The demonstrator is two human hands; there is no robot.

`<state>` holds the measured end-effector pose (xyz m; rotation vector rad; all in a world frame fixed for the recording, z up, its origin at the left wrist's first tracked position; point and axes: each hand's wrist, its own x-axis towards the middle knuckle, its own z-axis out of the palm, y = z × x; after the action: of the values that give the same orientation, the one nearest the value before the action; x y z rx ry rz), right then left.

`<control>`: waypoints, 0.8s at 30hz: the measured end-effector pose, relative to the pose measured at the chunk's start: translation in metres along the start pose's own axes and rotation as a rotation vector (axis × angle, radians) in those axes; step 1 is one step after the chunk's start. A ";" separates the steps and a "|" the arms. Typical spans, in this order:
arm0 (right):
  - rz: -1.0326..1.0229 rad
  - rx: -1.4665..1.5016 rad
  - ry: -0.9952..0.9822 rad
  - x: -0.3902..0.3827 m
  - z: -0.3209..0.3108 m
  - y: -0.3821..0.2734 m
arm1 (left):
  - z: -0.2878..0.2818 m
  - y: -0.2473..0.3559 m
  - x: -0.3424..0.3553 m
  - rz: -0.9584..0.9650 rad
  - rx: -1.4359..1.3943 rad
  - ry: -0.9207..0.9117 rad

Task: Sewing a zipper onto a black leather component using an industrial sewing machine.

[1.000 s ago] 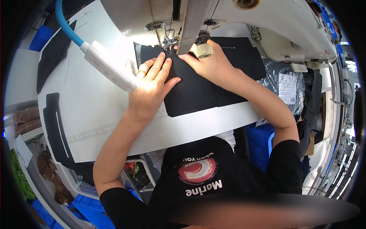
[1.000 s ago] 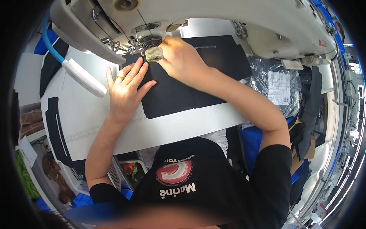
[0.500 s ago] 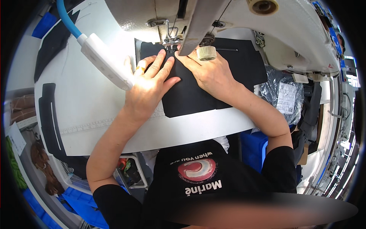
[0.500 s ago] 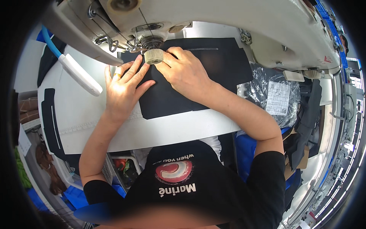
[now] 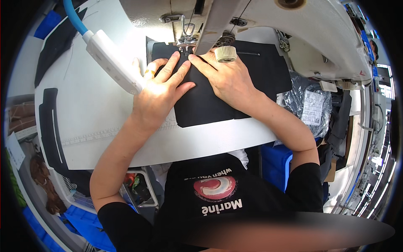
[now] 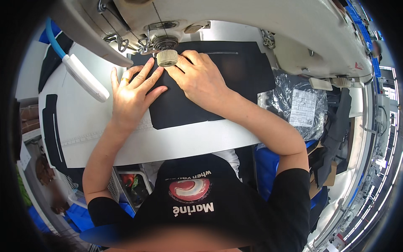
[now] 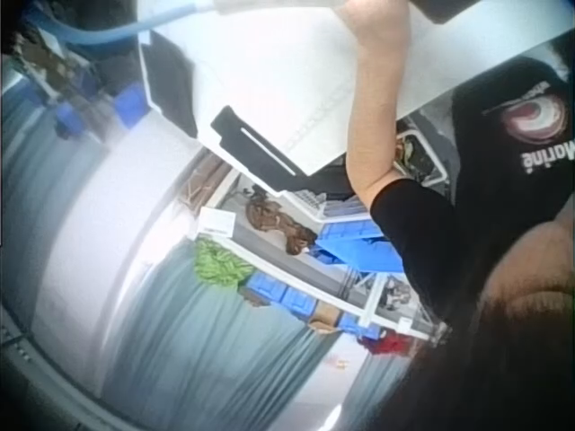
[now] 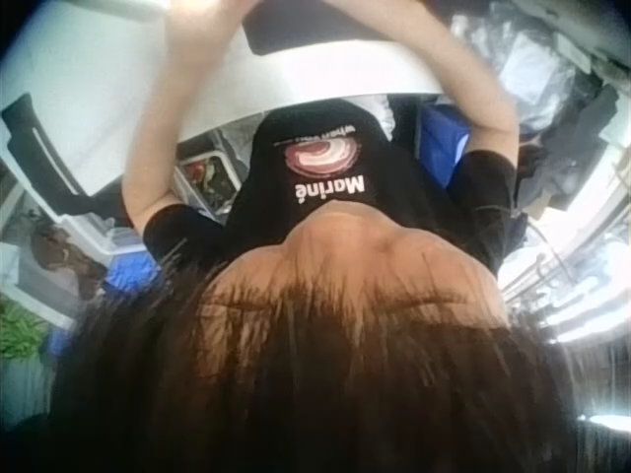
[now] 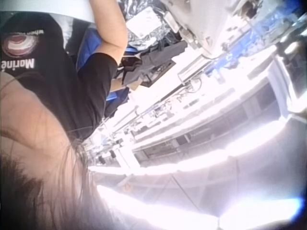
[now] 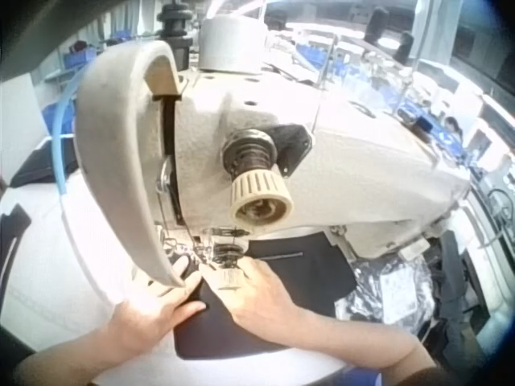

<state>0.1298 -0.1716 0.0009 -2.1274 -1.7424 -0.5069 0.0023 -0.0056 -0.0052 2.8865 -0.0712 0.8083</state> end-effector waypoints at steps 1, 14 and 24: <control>-0.030 -0.011 -0.021 0.000 0.000 0.000 | 0.000 0.000 0.000 0.001 0.004 -0.010; 0.011 -0.053 -0.011 0.003 0.000 0.003 | 0.001 -0.005 0.006 0.007 -0.003 0.008; -0.148 -0.316 0.155 -0.021 -0.204 0.037 | 0.004 -0.007 0.010 0.015 -0.019 0.018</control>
<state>0.1505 -0.2940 0.1684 -2.0997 -1.8383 -1.0195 0.0130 0.0007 -0.0043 2.8642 -0.0985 0.8312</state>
